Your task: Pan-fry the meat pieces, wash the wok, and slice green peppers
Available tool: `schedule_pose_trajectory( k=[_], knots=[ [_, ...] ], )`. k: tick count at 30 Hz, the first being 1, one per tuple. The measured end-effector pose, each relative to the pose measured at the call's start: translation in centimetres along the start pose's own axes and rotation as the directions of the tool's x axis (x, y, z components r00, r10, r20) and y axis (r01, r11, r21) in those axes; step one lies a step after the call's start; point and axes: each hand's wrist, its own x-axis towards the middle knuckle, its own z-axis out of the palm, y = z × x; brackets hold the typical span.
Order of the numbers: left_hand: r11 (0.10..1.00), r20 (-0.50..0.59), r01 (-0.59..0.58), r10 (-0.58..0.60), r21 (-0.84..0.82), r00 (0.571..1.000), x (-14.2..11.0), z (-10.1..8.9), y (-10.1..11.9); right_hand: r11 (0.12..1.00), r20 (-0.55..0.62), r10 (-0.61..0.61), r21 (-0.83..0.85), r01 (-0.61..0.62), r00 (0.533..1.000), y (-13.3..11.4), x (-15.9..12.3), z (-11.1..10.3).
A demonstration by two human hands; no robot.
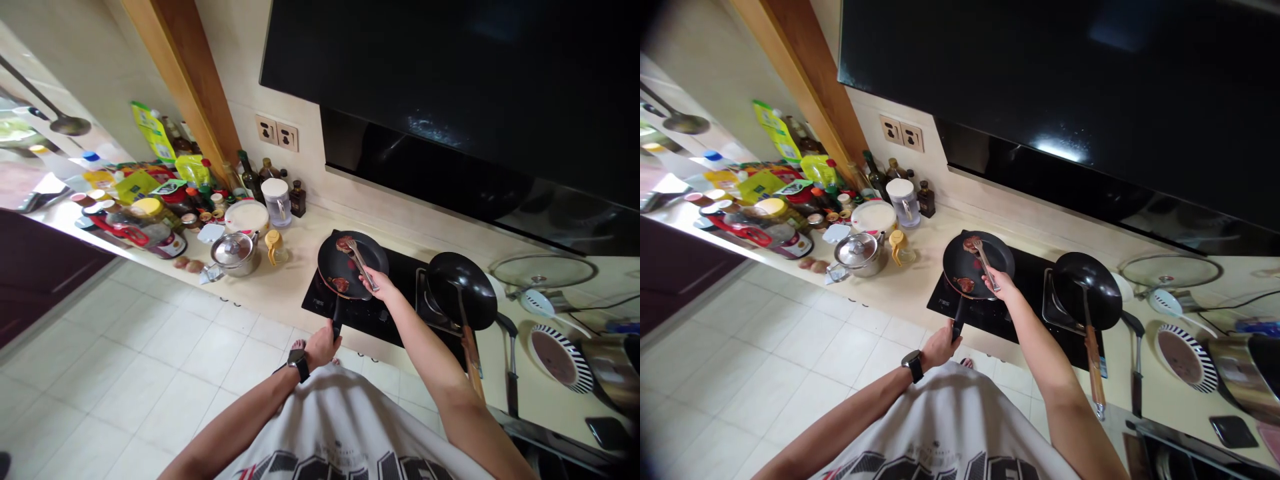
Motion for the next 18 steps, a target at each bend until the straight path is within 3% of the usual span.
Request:
schedule_pose_trajectory(
  k=[5, 12, 14, 16, 18],
  knots=[
    [1.000, 0.001, 0.019, -0.019, -0.015, 1.000, 0.2, 0.5, -0.3, 1.000, 0.052, 0.008, -0.003, -0.008, 0.999, -0.2, 1.4, 0.9],
    [1.000, -0.008, 0.002, -0.002, -0.023, 1.000, 0.0, 0.3, -0.1, 0.939, -0.004, -0.246, -0.249, 0.237, 0.969, 0.8, 1.4, 0.4],
    [1.000, -0.010, 0.005, -0.005, -0.030, 1.000, -0.2, 0.1, 0.0, 0.834, 0.043, -0.360, -0.433, 0.342, 0.932, 0.4, 0.9, -0.3],
    [1.000, -0.004, 0.015, -0.015, -0.026, 1.000, -0.2, 0.0, 0.2, 0.665, 0.115, -0.454, -0.616, 0.422, 0.884, -0.3, 0.2, -0.8],
    [1.000, 0.004, 0.023, -0.023, -0.012, 1.000, -0.2, -0.1, 0.3, 0.539, 0.166, -0.502, -0.707, 0.457, 0.849, -1.1, -0.4, -0.8]
  ],
)
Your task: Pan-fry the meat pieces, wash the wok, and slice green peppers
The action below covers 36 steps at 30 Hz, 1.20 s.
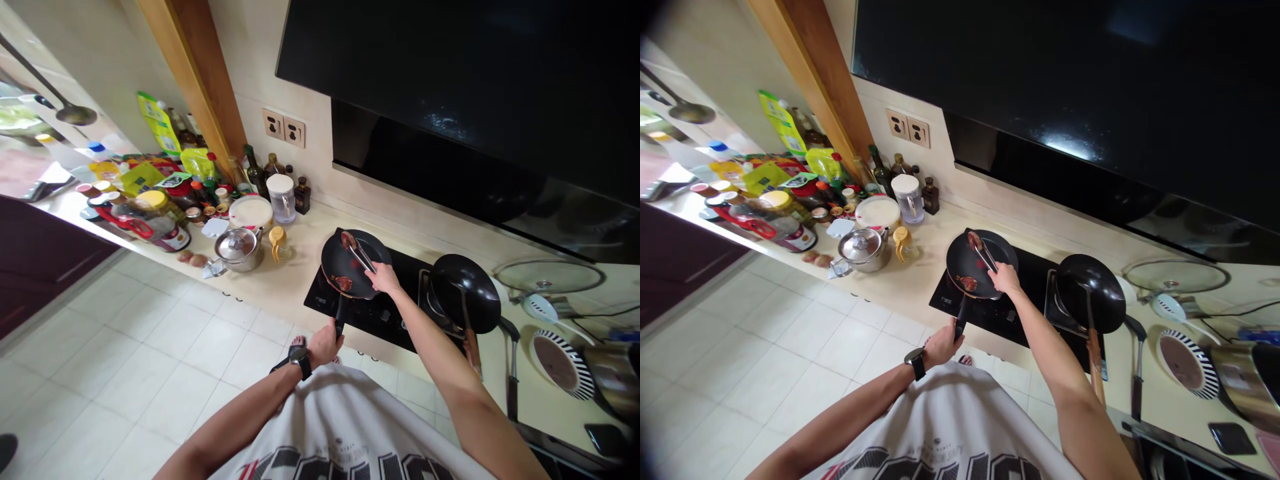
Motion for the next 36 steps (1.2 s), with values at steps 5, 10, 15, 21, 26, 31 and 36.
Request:
schedule_pose_trajectory(
  k=[5, 10, 15, 21, 26, 31, 36],
  knots=[
    [1.000, 0.007, -0.006, 0.006, 0.017, 1.000, -0.1, -0.1, 0.0, 0.986, -0.014, -0.098, -0.139, 0.095, 0.995, -1.8, -0.1, -0.1],
    [1.000, 0.004, -0.014, 0.014, -0.004, 1.000, -0.1, -0.1, 0.1, 0.990, 0.007, -0.075, -0.116, 0.075, 0.997, -2.3, 0.2, 0.2],
    [1.000, 0.001, -0.016, 0.016, -0.006, 1.000, 0.0, 0.1, -0.1, 0.995, 0.057, -0.023, -0.095, 0.028, 0.998, -1.9, 0.9, -0.1],
    [1.000, -0.007, -0.021, 0.021, 0.005, 1.000, -0.2, 0.1, -0.1, 1.000, 0.058, 0.008, -0.015, -0.007, 0.998, -1.2, 1.2, -0.7],
    [1.000, 0.011, -0.016, 0.016, 0.003, 1.000, -0.2, -0.3, 0.2, 0.999, 0.020, 0.036, 0.010, -0.037, 0.999, -1.3, 1.4, -1.1],
    [1.000, 0.011, -0.018, 0.018, 0.002, 1.000, -0.1, -0.2, 0.1, 0.996, 0.010, 0.037, 0.077, -0.037, 0.999, -1.2, 1.6, -1.0],
    [1.000, 0.005, -0.024, 0.024, -0.001, 1.000, 0.0, 0.0, 0.0, 0.996, 0.041, 0.017, 0.088, -0.020, 0.999, -0.9, 1.7, -0.6]
  ],
)
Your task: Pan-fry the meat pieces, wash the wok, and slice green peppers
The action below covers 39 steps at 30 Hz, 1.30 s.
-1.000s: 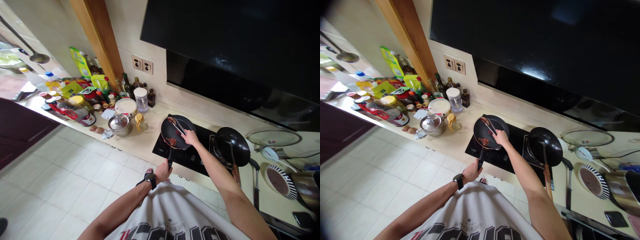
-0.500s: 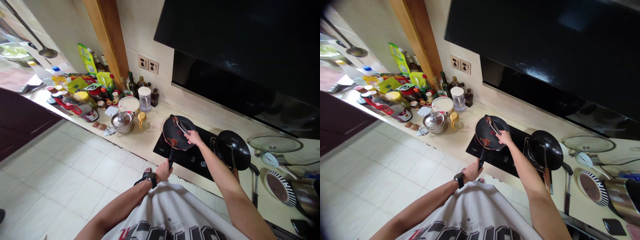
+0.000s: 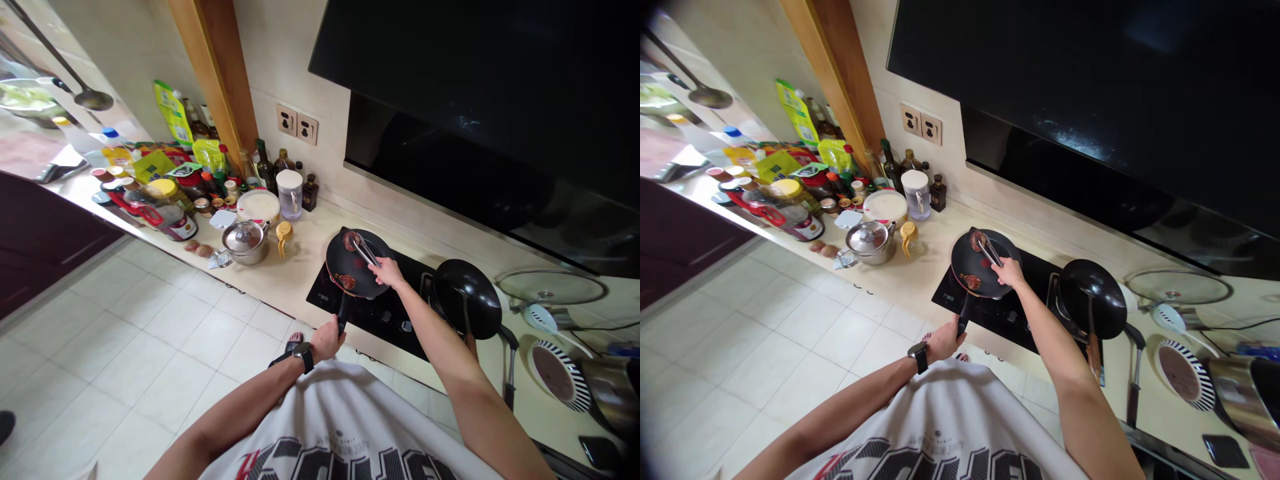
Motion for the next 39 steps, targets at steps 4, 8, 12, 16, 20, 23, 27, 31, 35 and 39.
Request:
schedule_pose_trajectory(
  k=[4, 8, 12, 16, 20, 23, 27, 31, 35, 39],
  knots=[
    [1.000, -0.009, -0.006, 0.006, 0.007, 1.000, 0.0, 0.0, 0.0, 1.000, 0.025, -0.005, 0.025, 0.004, 1.000, 0.1, -0.3, 0.4],
    [1.000, -0.005, -0.005, 0.005, 0.000, 1.000, 0.0, 0.0, 0.0, 0.993, 0.049, -0.075, -0.089, 0.079, 0.996, 0.2, -1.2, 0.7],
    [1.000, -0.010, -0.014, 0.014, -0.004, 1.000, 0.2, 0.3, -0.2, 0.976, 0.089, -0.096, -0.186, 0.111, 0.991, 0.5, -2.2, 1.2],
    [1.000, -0.010, -0.010, 0.010, 0.007, 1.000, 0.3, 0.4, -0.4, 0.955, 0.100, -0.062, -0.285, 0.088, 0.993, 0.0, -2.8, 2.2],
    [1.000, -0.004, -0.018, 0.018, 0.019, 1.000, 0.3, 0.3, -0.4, 0.886, 0.072, -0.046, -0.458, 0.074, 0.996, -1.3, -3.2, 3.1],
    [1.000, -0.007, -0.016, 0.016, 0.024, 1.000, 0.3, 0.3, -0.3, 0.838, 0.051, -0.025, -0.543, 0.049, 0.998, -2.0, -3.4, 3.5],
    [1.000, -0.006, -0.009, 0.009, 0.017, 1.000, 0.2, 0.3, -0.2, 0.856, 0.070, 0.029, -0.518, 0.011, 0.997, -2.1, -3.5, 3.9],
    [1.000, 0.003, -0.018, 0.018, 0.021, 1.000, 0.1, 0.2, -0.3, 0.866, 0.082, 0.009, -0.499, 0.033, 0.997, -2.2, -3.3, 3.4],
    [0.999, 0.002, -0.021, 0.021, 0.033, 1.000, 0.2, 0.2, -0.2, 0.837, 0.113, -0.005, -0.544, 0.066, 0.994, -3.2, -3.0, 1.8],
    [0.999, -0.001, -0.012, 0.012, 0.031, 1.000, 0.2, 0.2, -0.1, 0.791, 0.171, -0.009, -0.602, 0.112, 0.985, -4.5, -2.2, 0.3]
  ],
)
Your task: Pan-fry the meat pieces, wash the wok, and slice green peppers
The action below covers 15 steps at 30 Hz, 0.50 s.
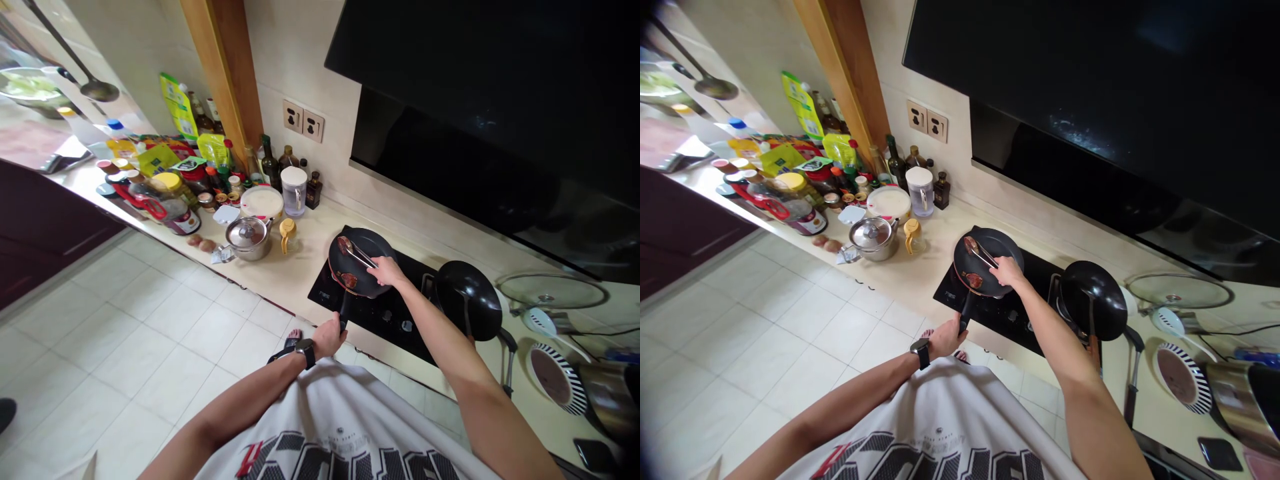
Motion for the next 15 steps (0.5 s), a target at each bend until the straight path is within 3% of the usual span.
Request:
schedule_pose_trajectory(
  k=[6, 15],
  knots=[
    [1.000, 0.012, 0.018, -0.018, -0.016, 1.000, -0.35, -0.55, 0.47, 0.998, 0.013, -0.009, -0.063, 0.010, 1.000, -0.09, 0.79, -0.94],
    [0.997, -0.018, 0.007, -0.008, -0.071, 1.000, 0.04, 0.42, -0.05, 0.999, 0.027, -0.015, 0.028, 0.014, 1.000, 0.88, 0.21, -0.18]
  ],
)
